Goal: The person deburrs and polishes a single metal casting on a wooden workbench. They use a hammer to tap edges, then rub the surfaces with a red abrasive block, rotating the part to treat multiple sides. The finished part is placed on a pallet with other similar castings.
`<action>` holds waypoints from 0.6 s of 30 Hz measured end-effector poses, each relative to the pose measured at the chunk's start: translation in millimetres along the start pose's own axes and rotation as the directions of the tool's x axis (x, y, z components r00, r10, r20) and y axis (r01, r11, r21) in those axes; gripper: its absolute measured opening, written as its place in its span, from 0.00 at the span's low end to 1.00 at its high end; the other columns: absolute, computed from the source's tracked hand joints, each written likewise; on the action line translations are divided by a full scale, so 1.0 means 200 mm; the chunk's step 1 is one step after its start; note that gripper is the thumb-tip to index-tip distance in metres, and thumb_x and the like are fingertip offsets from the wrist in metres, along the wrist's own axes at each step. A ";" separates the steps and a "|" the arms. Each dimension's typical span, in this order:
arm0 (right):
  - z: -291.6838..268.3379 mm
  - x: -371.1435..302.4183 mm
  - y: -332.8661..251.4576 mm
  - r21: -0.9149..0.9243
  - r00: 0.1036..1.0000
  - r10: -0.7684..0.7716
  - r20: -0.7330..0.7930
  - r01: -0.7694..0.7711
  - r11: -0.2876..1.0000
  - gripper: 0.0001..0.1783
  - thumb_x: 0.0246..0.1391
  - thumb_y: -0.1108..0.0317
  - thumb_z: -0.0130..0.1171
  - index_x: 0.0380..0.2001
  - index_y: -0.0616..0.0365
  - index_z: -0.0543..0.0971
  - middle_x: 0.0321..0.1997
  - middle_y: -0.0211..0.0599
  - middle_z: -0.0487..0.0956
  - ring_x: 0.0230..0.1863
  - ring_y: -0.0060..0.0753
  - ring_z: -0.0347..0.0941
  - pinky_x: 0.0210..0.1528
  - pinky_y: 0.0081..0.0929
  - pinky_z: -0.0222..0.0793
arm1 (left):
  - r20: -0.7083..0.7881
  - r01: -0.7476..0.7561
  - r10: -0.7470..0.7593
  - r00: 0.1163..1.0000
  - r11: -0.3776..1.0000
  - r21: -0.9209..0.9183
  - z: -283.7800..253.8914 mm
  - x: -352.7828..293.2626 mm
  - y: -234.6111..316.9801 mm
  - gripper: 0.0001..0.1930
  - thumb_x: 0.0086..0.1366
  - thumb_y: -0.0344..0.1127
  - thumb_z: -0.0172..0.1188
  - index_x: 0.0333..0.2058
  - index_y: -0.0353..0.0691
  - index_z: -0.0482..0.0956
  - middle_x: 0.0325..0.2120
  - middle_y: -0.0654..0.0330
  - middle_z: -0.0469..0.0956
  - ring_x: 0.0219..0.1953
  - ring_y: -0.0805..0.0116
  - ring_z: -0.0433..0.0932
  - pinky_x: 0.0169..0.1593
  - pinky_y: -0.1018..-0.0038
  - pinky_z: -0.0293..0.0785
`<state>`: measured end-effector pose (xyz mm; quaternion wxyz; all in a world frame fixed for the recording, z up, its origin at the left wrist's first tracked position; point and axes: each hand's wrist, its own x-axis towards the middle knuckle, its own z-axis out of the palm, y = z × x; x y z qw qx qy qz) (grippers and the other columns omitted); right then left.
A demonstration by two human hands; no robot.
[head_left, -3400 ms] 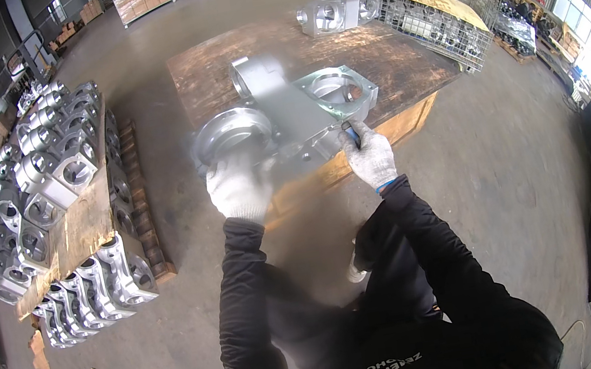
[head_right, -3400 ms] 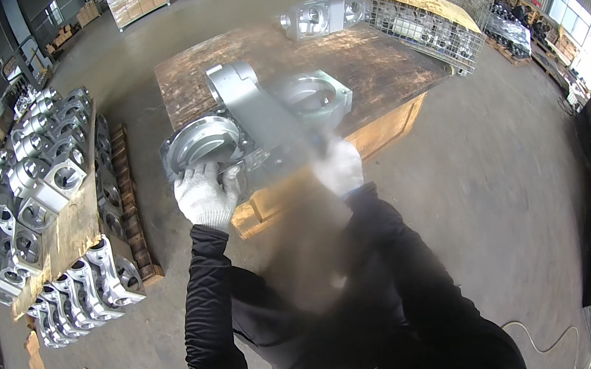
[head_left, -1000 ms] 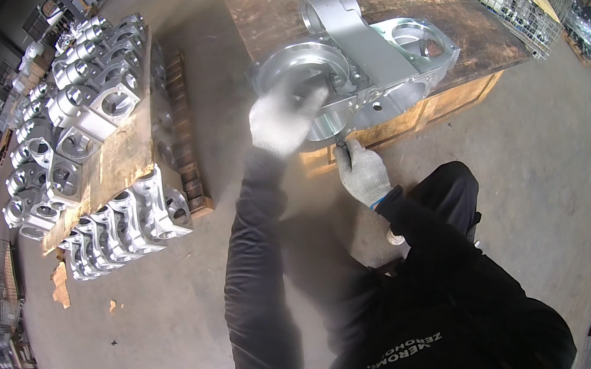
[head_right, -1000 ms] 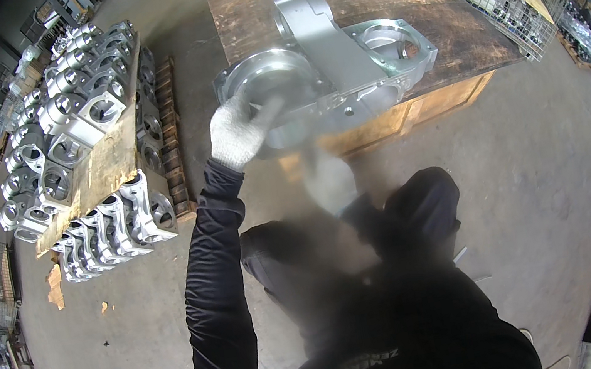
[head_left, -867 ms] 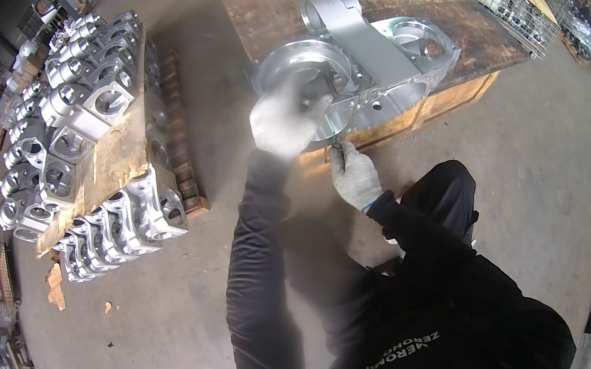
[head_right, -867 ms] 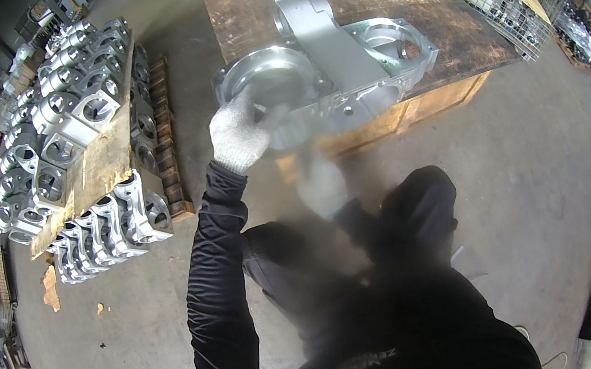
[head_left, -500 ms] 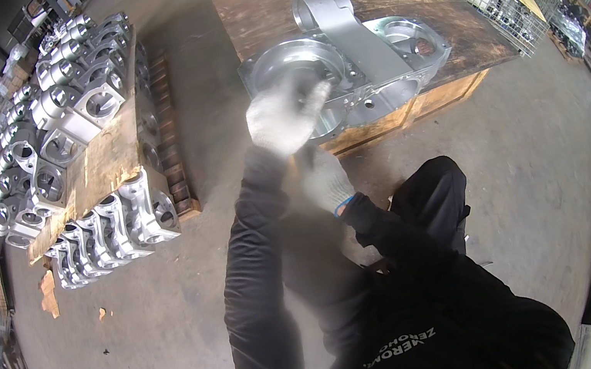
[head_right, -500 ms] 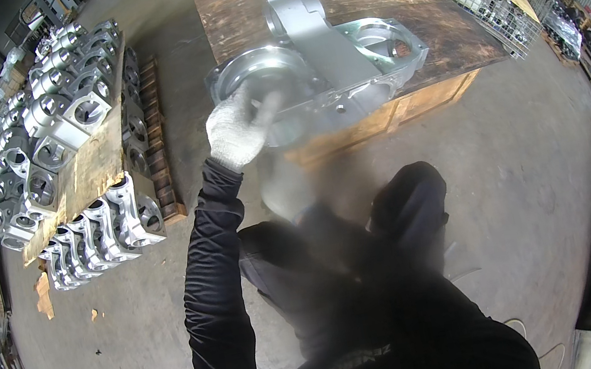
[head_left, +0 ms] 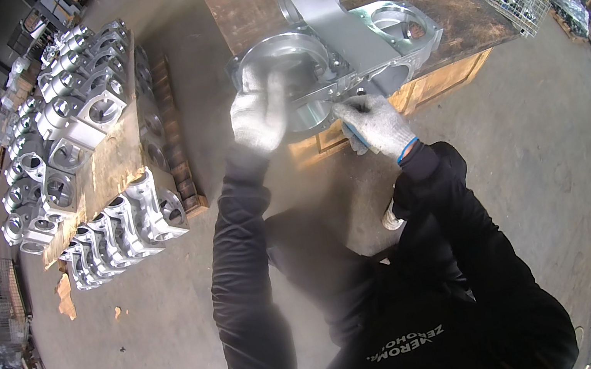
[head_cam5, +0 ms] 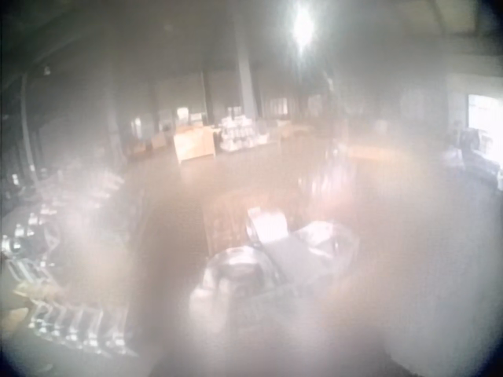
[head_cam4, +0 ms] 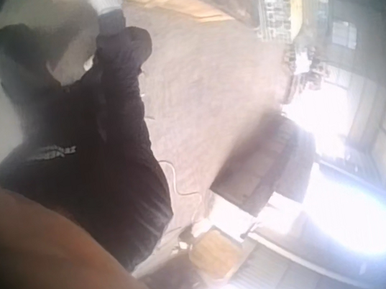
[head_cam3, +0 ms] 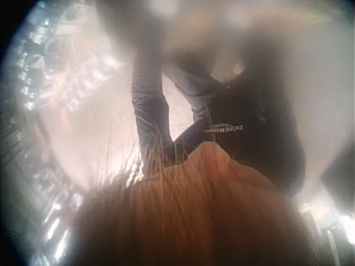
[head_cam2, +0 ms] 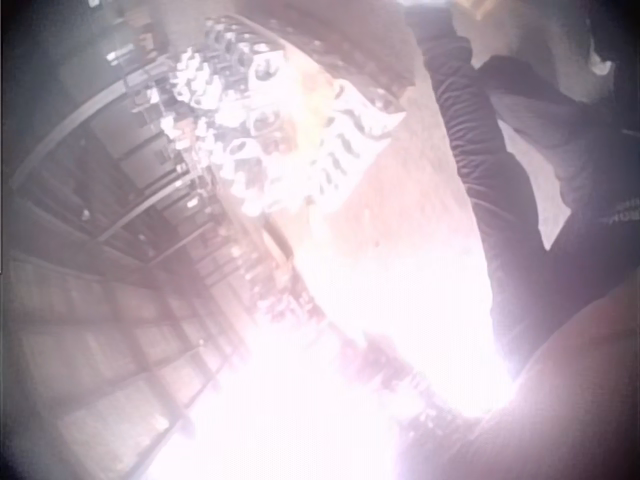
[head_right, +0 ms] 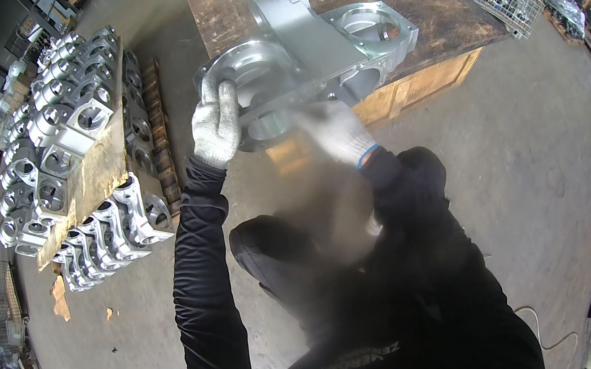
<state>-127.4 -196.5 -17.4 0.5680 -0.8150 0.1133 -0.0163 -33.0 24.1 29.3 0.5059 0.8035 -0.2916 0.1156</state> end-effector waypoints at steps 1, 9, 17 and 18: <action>0.03 0.01 0.07 0.006 0.999 -0.017 -0.041 0.017 1.000 0.24 0.69 0.50 0.63 0.51 0.63 0.86 0.45 0.55 0.88 0.47 0.53 0.86 0.53 0.39 0.77 | -0.011 -0.008 0.007 1.000 0.999 -0.053 0.01 0.01 -0.01 0.18 0.82 0.42 0.51 0.62 0.40 0.74 0.40 0.45 0.87 0.42 0.46 0.87 0.48 0.57 0.82; 0.58 -0.01 0.47 -0.047 0.960 -0.104 -0.259 0.095 0.994 0.14 0.74 0.62 0.59 0.46 0.65 0.84 0.31 0.46 0.83 0.33 0.21 0.76 0.42 0.31 0.76 | -0.080 -0.017 -0.005 0.997 0.962 -0.271 0.06 0.00 -0.04 0.15 0.78 0.29 0.47 0.59 0.41 0.75 0.37 0.62 0.79 0.31 0.75 0.76 0.37 0.76 0.74; 0.26 -0.17 0.18 -0.111 0.873 -0.433 -0.225 0.418 0.901 0.17 0.72 0.61 0.61 0.54 0.61 0.82 0.42 0.52 0.87 0.46 0.43 0.87 0.50 0.36 0.79 | 0.066 -0.006 -0.007 0.998 0.981 0.195 0.04 0.02 0.02 0.19 0.73 0.36 0.55 0.60 0.42 0.76 0.44 0.53 0.84 0.41 0.57 0.85 0.50 0.61 0.83; 0.18 -0.16 0.11 -0.095 0.877 -0.422 -0.232 0.411 0.907 0.17 0.72 0.61 0.61 0.55 0.61 0.82 0.43 0.51 0.88 0.47 0.46 0.87 0.50 0.36 0.79 | 0.090 -0.139 0.113 0.990 0.912 0.385 0.06 0.01 0.02 0.19 0.77 0.47 0.55 0.59 0.42 0.78 0.47 0.49 0.85 0.43 0.50 0.87 0.50 0.54 0.83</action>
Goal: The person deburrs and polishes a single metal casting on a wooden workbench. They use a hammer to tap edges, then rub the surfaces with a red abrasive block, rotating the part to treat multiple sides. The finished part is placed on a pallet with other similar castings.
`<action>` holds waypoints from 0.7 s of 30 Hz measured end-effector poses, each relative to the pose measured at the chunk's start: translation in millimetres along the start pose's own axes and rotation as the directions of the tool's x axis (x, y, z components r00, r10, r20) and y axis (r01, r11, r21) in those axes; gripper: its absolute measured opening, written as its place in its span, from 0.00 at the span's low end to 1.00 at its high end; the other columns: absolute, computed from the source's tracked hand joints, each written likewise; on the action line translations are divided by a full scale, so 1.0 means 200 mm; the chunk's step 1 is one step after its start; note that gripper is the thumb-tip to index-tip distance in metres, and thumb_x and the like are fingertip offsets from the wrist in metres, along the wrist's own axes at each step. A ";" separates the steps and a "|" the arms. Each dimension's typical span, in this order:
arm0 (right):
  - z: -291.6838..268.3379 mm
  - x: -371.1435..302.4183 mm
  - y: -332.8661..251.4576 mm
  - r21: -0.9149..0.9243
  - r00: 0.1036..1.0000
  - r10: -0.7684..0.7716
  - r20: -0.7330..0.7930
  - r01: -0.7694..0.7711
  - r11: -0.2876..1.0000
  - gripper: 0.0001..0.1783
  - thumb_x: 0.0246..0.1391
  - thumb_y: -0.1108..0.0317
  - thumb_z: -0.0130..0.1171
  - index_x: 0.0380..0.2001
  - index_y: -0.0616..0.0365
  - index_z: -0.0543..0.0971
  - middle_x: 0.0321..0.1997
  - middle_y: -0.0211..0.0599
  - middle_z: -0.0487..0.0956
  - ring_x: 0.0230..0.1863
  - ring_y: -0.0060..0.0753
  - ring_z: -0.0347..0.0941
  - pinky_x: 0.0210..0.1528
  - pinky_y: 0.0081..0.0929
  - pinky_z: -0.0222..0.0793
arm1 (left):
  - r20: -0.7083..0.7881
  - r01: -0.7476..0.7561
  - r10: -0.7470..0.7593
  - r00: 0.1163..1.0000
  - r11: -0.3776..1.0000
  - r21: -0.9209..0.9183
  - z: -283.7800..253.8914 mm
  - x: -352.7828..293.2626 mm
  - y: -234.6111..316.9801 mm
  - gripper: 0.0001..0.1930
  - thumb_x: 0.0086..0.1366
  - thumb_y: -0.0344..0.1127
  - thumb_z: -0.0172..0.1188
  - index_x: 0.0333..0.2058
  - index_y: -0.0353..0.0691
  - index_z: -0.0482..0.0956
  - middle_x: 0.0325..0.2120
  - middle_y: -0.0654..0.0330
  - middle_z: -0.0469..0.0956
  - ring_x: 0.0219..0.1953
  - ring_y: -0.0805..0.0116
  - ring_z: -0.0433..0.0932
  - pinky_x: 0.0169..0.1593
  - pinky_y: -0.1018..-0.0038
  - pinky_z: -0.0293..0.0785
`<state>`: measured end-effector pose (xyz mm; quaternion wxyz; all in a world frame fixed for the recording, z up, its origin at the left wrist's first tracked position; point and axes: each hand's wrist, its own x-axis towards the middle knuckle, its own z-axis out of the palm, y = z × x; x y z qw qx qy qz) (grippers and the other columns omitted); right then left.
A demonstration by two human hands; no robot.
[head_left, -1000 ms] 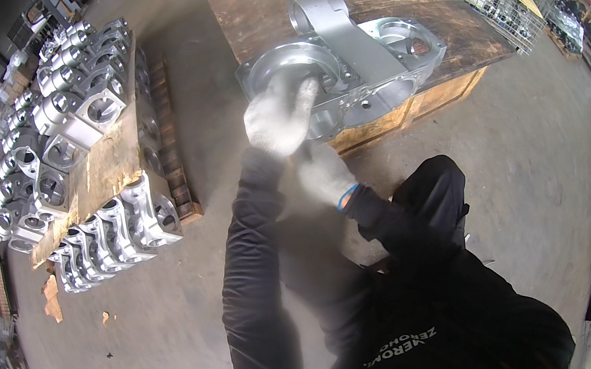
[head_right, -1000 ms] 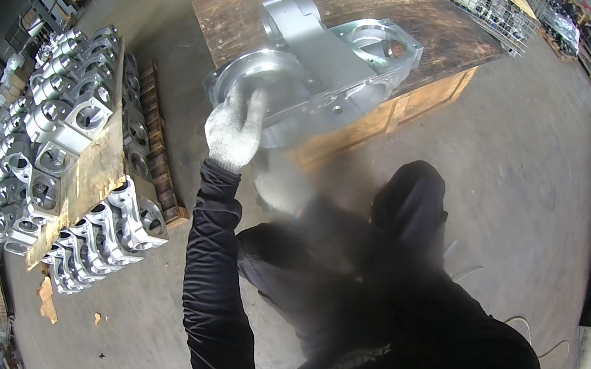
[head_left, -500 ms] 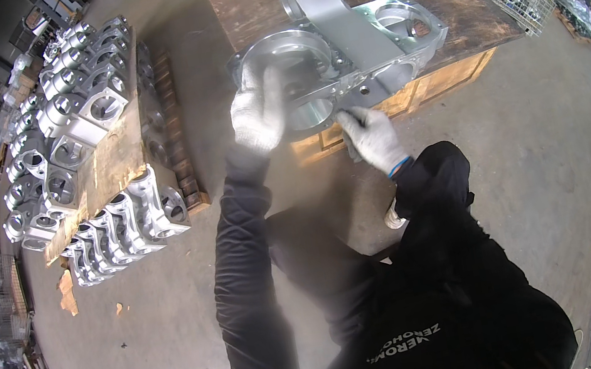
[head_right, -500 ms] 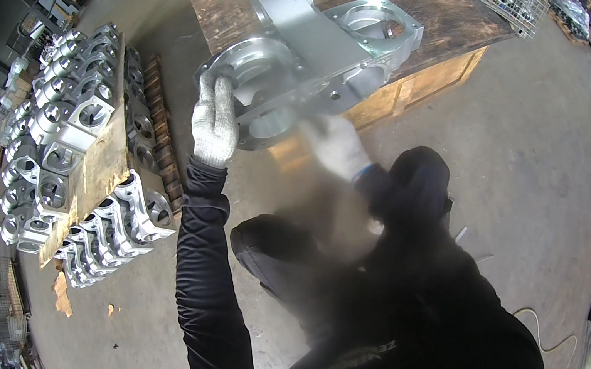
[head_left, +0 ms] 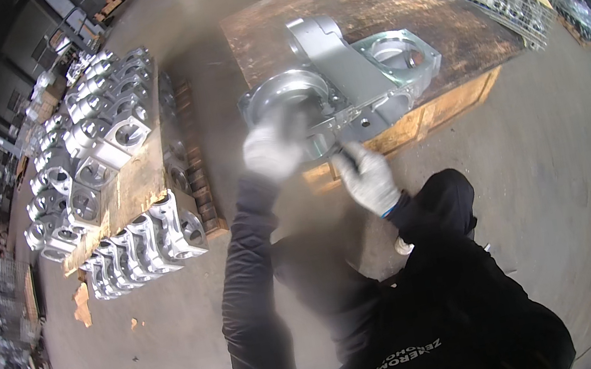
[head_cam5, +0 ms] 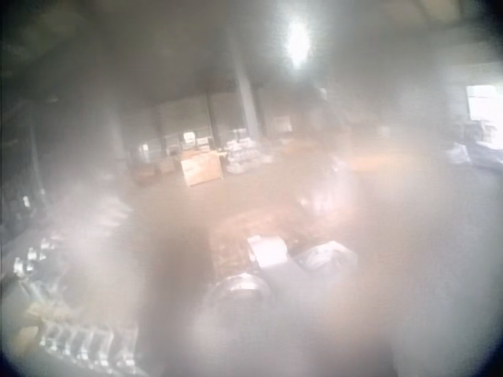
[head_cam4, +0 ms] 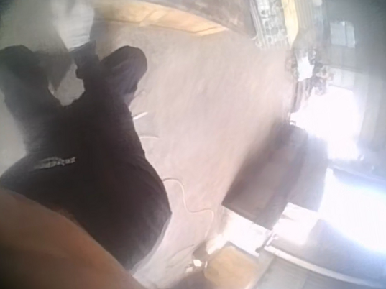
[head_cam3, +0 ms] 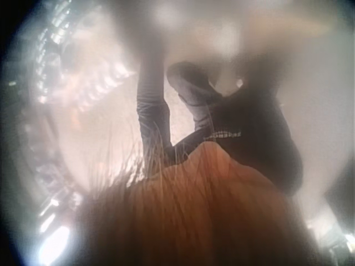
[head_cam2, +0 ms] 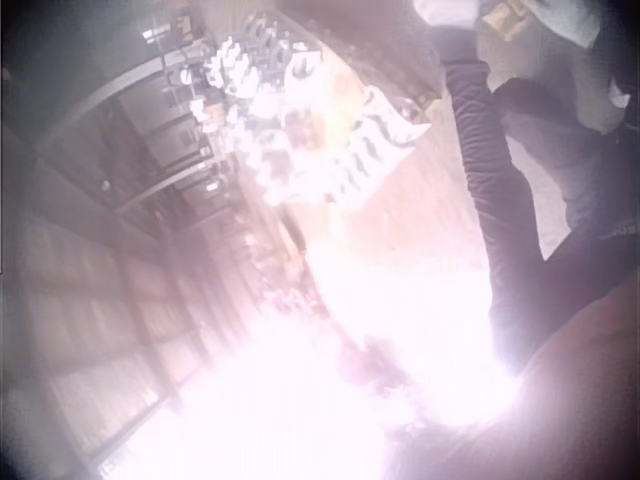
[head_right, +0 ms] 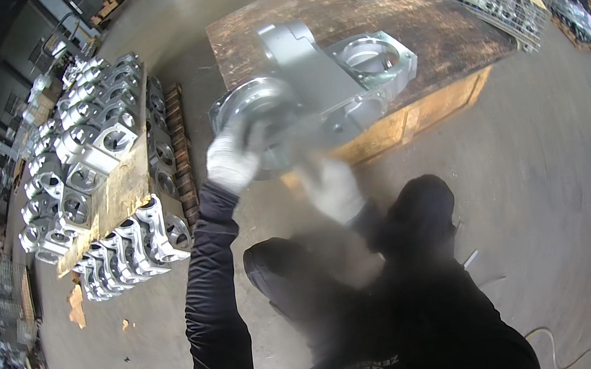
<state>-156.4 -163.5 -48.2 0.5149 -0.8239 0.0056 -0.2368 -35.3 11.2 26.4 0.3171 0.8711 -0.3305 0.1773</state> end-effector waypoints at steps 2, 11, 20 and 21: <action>-0.11 0.18 -0.11 -0.026 0.981 -0.113 -0.157 0.110 0.994 0.18 0.72 0.59 0.62 0.55 0.60 0.83 0.47 0.50 0.88 0.50 0.49 0.87 0.50 0.37 0.80 | 0.071 -0.140 0.123 0.990 0.927 0.347 0.13 -0.01 0.05 0.22 0.79 0.54 0.49 0.47 0.40 0.83 0.42 0.50 0.84 0.46 0.49 0.84 0.53 0.52 0.79; 0.11 0.96 -0.49 -0.476 0.755 -0.201 0.624 0.571 0.669 0.24 0.69 0.47 0.56 0.56 0.51 0.82 0.49 0.52 0.87 0.53 0.60 0.83 0.57 0.54 0.76 | -0.417 0.012 0.094 0.904 0.970 0.244 0.31 -0.07 0.24 0.14 0.72 0.42 0.59 0.45 0.38 0.83 0.39 0.51 0.83 0.43 0.51 0.80 0.50 0.56 0.72; 0.46 1.25 -0.60 -0.570 0.621 0.015 0.784 0.709 0.416 0.22 0.65 0.49 0.58 0.48 0.53 0.88 0.50 0.51 0.87 0.54 0.59 0.83 0.57 0.55 0.79 | -0.234 0.096 -0.050 0.971 0.977 0.190 0.24 -0.08 0.28 0.19 0.74 0.45 0.55 0.47 0.34 0.82 0.40 0.49 0.83 0.45 0.50 0.80 0.53 0.56 0.71; 0.47 1.26 -0.61 -0.575 0.616 0.019 0.787 0.724 0.381 0.22 0.65 0.48 0.59 0.48 0.53 0.88 0.50 0.51 0.87 0.54 0.59 0.83 0.57 0.55 0.79 | -0.237 0.091 -0.046 0.971 0.979 0.181 0.24 -0.08 0.27 0.19 0.74 0.45 0.56 0.46 0.34 0.82 0.41 0.48 0.83 0.46 0.50 0.80 0.53 0.56 0.71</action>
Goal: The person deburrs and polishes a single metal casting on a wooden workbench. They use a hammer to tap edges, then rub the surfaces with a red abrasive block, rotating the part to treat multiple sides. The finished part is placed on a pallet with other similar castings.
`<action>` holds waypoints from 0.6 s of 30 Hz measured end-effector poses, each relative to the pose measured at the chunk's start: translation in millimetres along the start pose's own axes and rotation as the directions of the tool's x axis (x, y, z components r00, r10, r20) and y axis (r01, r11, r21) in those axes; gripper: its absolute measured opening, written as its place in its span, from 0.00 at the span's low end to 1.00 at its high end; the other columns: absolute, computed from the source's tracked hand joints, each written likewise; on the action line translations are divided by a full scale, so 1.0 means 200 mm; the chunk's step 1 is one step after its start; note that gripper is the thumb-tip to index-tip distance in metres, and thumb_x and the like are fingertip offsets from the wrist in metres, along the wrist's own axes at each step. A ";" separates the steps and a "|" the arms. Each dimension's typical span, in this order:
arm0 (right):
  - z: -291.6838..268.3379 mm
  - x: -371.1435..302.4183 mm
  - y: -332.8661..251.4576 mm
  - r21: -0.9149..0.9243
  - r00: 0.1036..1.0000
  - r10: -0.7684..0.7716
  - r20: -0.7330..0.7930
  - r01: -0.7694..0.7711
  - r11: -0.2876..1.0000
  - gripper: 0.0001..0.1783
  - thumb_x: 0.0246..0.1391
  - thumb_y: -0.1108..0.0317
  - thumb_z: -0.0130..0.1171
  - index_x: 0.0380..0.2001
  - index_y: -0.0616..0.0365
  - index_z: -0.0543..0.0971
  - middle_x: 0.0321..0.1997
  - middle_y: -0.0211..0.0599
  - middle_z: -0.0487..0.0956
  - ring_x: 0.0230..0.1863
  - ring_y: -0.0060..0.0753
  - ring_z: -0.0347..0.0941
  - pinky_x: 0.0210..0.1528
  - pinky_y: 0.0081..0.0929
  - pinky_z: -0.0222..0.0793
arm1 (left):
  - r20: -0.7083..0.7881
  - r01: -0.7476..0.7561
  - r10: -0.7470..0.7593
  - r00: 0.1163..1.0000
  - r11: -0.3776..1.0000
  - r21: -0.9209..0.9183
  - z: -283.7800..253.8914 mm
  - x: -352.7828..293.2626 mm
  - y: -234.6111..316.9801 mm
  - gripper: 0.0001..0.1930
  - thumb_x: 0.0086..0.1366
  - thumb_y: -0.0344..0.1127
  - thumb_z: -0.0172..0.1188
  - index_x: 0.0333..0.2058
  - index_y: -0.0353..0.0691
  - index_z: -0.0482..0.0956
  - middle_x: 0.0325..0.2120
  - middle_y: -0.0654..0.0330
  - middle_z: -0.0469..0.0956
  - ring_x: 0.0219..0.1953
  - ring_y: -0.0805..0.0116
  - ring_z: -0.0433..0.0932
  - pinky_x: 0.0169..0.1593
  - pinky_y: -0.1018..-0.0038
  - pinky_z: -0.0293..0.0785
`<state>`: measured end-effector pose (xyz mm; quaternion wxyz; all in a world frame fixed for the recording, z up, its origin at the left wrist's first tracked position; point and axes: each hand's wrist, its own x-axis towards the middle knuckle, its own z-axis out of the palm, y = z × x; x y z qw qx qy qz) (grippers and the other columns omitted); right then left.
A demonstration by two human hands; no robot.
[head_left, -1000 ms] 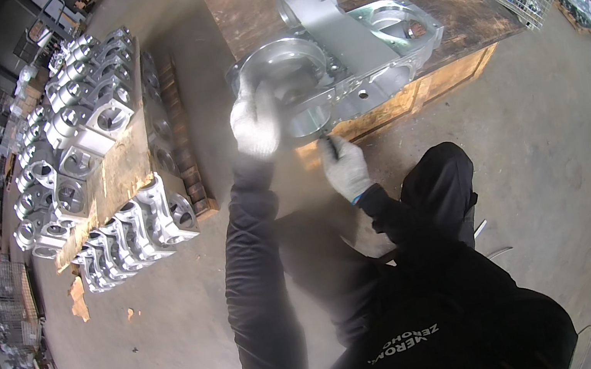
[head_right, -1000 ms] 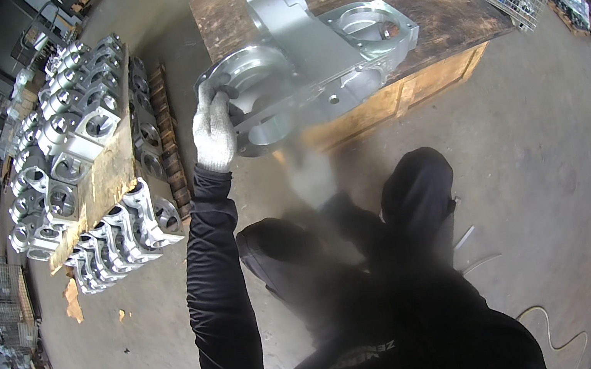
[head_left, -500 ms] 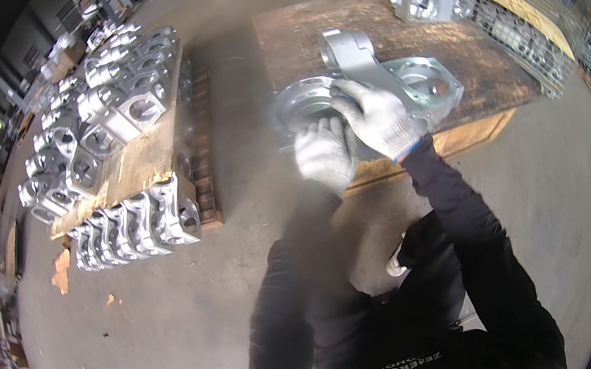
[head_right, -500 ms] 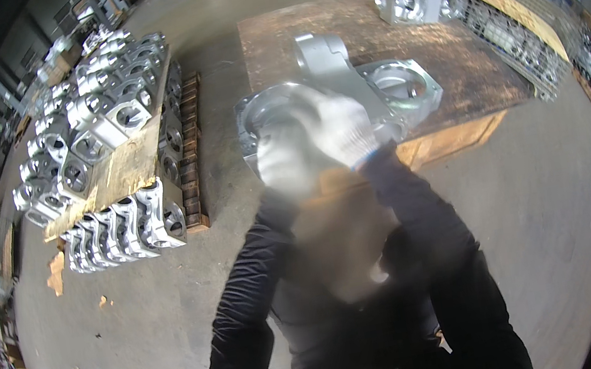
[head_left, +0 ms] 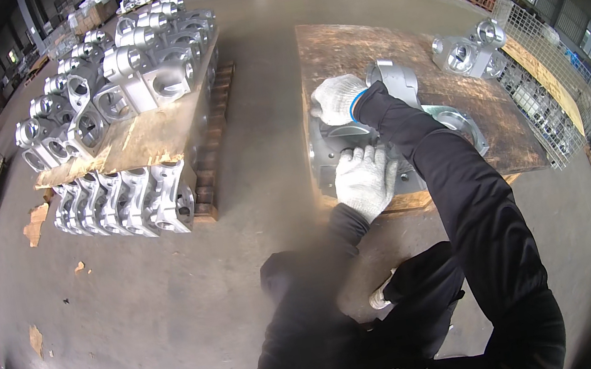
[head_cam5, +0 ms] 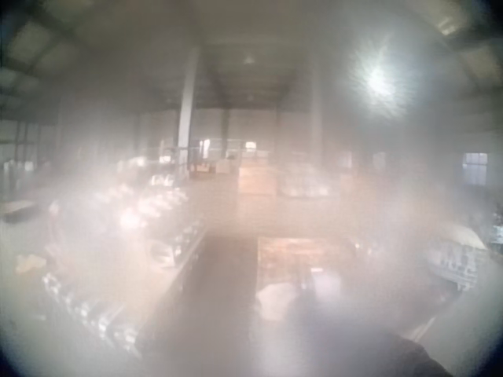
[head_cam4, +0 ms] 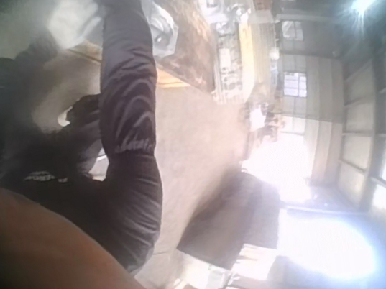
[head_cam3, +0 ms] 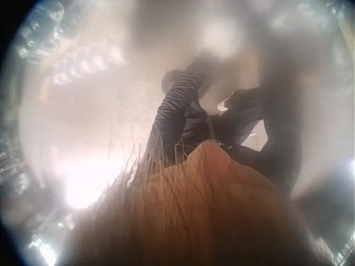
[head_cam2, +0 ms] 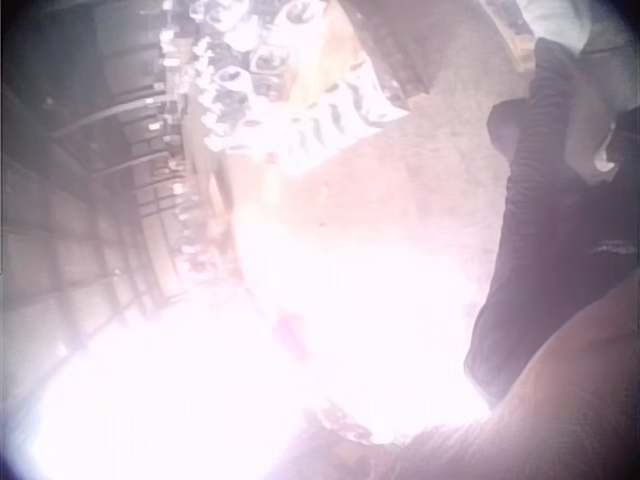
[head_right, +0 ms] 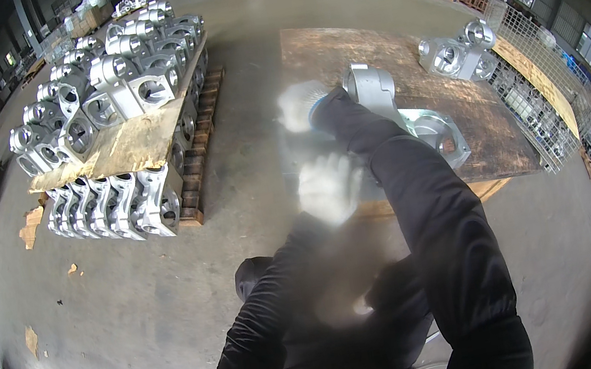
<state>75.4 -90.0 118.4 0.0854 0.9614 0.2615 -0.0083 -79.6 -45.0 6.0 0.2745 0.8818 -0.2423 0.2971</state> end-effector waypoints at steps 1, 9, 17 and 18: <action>0.00 0.01 -0.01 -0.036 1.000 -0.002 0.013 0.003 0.999 0.22 0.64 0.48 0.59 0.47 0.54 0.88 0.50 0.51 0.87 0.54 0.58 0.84 0.57 0.54 0.79 | 0.006 0.001 -0.001 1.000 1.000 -0.014 0.00 0.00 -0.01 0.19 0.74 0.46 0.56 0.46 0.34 0.82 0.41 0.48 0.83 0.46 0.50 0.80 0.53 0.56 0.71; 0.00 0.13 0.01 -0.184 0.999 -0.028 0.044 0.036 0.982 0.22 0.58 0.50 0.65 0.40 0.58 0.90 0.44 0.53 0.88 0.50 0.59 0.86 0.52 0.53 0.82 | -0.106 -0.041 0.035 0.994 0.998 -0.053 0.05 -0.01 -0.03 0.19 0.70 0.45 0.59 0.45 0.32 0.82 0.40 0.47 0.82 0.46 0.50 0.79 0.56 0.56 0.72; -0.08 0.17 -0.09 -0.373 0.985 -0.037 0.167 0.098 0.923 0.18 0.59 0.55 0.63 0.50 0.45 0.90 0.54 0.35 0.89 0.56 0.42 0.87 0.52 0.42 0.82 | -0.133 -0.099 0.089 0.987 0.993 -0.065 0.08 -0.03 -0.07 0.16 0.69 0.43 0.60 0.43 0.34 0.82 0.43 0.48 0.82 0.48 0.51 0.80 0.57 0.57 0.73; -0.09 0.14 -0.10 -0.347 0.982 -0.069 0.173 0.126 0.929 0.19 0.59 0.57 0.62 0.50 0.45 0.90 0.54 0.37 0.89 0.57 0.44 0.86 0.53 0.43 0.82 | -0.145 -0.111 0.101 0.984 0.992 -0.064 0.08 -0.03 -0.08 0.16 0.70 0.43 0.60 0.43 0.34 0.82 0.44 0.48 0.82 0.48 0.51 0.80 0.57 0.57 0.73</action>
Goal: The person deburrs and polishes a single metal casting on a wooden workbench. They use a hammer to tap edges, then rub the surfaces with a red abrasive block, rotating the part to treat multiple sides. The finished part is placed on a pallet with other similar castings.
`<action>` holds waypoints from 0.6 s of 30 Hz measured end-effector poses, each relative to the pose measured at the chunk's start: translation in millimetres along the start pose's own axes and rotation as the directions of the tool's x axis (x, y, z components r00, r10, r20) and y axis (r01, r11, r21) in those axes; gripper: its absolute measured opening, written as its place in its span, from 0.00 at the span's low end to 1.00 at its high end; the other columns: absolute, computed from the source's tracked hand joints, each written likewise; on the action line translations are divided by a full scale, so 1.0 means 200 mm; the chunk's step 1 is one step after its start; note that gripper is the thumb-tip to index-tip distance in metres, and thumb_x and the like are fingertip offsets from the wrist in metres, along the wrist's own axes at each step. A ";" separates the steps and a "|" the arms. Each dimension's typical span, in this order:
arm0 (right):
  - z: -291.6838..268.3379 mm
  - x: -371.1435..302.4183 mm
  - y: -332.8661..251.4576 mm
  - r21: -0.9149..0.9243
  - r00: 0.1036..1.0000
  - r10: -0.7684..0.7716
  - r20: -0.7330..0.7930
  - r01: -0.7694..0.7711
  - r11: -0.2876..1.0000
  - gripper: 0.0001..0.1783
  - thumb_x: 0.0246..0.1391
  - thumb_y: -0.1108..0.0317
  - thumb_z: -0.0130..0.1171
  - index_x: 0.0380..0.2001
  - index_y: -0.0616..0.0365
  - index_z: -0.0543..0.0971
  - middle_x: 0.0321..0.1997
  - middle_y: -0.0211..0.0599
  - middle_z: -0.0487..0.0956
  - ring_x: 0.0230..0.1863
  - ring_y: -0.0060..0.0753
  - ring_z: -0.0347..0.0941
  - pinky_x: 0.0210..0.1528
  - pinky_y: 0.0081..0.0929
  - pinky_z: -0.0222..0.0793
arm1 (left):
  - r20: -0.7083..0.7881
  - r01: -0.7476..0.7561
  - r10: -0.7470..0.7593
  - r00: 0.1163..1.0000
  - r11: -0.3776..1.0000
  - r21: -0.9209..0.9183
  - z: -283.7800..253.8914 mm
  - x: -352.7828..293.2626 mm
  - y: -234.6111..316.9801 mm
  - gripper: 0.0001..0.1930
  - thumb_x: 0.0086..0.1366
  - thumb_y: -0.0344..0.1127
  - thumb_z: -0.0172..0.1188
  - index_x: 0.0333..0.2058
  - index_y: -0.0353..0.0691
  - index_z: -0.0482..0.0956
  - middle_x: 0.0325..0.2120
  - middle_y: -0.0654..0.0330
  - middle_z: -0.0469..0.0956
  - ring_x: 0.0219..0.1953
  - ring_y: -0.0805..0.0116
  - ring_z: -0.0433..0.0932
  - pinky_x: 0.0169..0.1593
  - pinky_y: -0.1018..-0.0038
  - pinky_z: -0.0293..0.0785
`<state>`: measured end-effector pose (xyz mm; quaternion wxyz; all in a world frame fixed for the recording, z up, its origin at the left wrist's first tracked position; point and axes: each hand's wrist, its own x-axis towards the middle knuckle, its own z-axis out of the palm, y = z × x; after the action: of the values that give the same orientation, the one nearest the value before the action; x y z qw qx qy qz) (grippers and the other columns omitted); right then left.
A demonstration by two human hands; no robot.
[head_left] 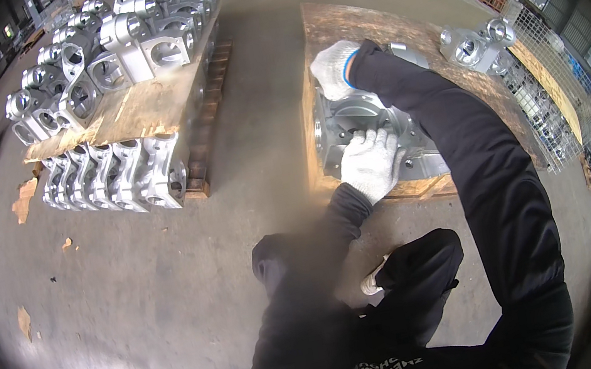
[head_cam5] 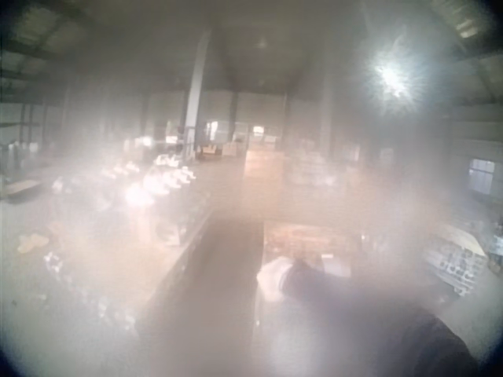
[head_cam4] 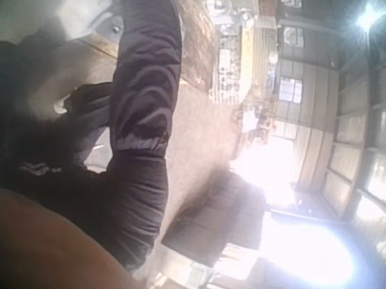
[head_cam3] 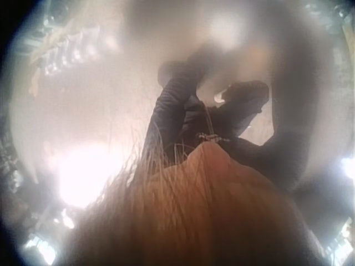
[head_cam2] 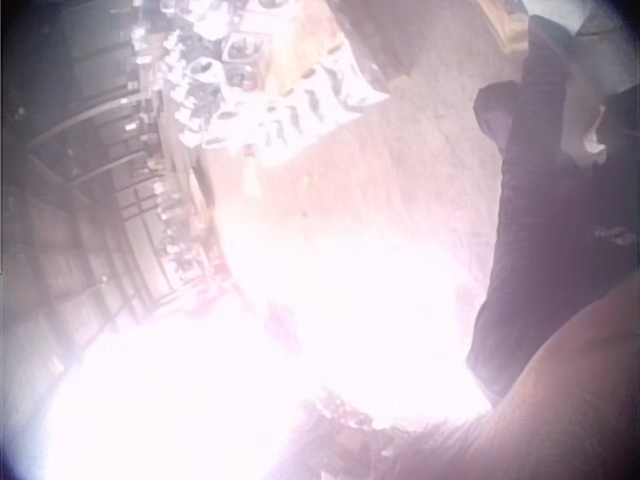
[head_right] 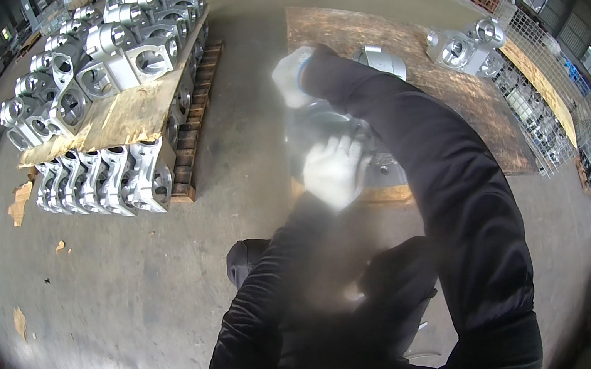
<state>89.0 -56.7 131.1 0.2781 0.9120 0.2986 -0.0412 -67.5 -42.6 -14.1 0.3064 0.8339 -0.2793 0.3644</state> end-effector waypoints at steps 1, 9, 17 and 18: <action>-0.01 -0.03 -0.01 0.040 1.000 0.008 0.019 -0.008 0.999 0.19 0.56 0.59 0.62 0.48 0.49 0.91 0.53 0.41 0.89 0.55 0.48 0.87 0.53 0.45 0.82 | 0.001 -0.007 0.007 1.000 1.000 -0.008 0.00 0.00 -0.01 0.16 0.70 0.43 0.59 0.43 0.35 0.82 0.44 0.48 0.83 0.49 0.51 0.80 0.57 0.57 0.73; -0.01 -0.33 -0.11 0.058 0.961 -0.196 -0.196 0.211 0.976 0.13 0.44 0.62 0.66 0.28 0.60 0.89 0.31 0.54 0.86 0.35 0.58 0.87 0.39 0.47 0.83 | -0.023 -0.035 0.035 0.999 0.999 0.015 0.02 -0.01 -0.03 0.17 0.70 0.44 0.60 0.46 0.35 0.82 0.45 0.49 0.84 0.49 0.52 0.82 0.56 0.57 0.75; 0.08 -0.53 -0.18 0.018 0.817 -0.333 -0.470 0.386 0.922 0.15 0.41 0.56 0.69 0.23 0.59 0.88 0.25 0.51 0.84 0.30 0.56 0.84 0.34 0.49 0.79 | 0.138 0.099 -0.096 0.986 0.995 -0.017 0.02 -0.04 -0.03 0.23 0.71 0.48 0.58 0.59 0.45 0.81 0.51 0.52 0.85 0.58 0.51 0.81 0.64 0.54 0.73; 0.08 -0.54 -0.19 0.020 0.808 -0.333 -0.486 0.391 0.920 0.15 0.42 0.56 0.69 0.23 0.59 0.88 0.24 0.51 0.84 0.30 0.56 0.84 0.34 0.49 0.79 | 0.151 0.145 -0.138 0.979 0.989 -0.036 0.03 -0.04 -0.03 0.25 0.71 0.49 0.57 0.62 0.46 0.80 0.56 0.52 0.83 0.62 0.51 0.79 0.67 0.53 0.71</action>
<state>-19.8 -96.4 124.6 0.1286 0.8351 0.5229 0.1127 -66.6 -41.0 -25.4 0.3295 0.8689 -0.2497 0.2722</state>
